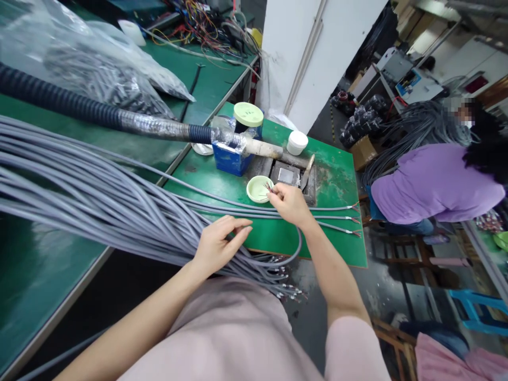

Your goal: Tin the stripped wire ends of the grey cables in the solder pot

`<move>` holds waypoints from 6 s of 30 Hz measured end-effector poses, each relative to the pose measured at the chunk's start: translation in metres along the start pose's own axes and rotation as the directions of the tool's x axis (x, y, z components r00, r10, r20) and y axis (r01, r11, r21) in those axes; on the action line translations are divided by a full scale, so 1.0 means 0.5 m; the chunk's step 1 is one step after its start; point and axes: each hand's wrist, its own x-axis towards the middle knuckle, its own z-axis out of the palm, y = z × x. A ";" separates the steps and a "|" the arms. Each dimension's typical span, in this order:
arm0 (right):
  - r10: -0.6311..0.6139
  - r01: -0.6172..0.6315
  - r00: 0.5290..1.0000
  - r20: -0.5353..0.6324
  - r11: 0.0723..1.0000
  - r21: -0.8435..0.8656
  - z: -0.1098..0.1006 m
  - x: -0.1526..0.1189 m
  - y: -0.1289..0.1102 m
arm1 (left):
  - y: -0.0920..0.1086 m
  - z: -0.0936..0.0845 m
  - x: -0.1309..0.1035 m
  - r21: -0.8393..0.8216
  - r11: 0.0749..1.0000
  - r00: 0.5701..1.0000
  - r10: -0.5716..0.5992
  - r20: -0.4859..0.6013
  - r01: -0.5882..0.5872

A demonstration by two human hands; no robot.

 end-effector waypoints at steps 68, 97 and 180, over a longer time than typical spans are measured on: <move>0.387 -0.382 0.922 0.015 0.915 -0.126 -0.092 0.132 0.122 | -0.031 -0.002 -0.001 -0.072 0.982 0.980 0.165 -0.111 -0.173; 0.335 -0.170 0.941 -0.038 0.569 0.805 0.057 -0.256 -0.025 | 0.057 0.099 0.018 -0.551 0.834 0.985 -0.085 -0.147 -0.010; -0.576 0.543 0.799 -0.170 0.814 -0.206 0.100 -0.238 -0.002 | 0.024 0.036 -0.030 -0.781 -0.006 0.721 -0.379 0.580 0.625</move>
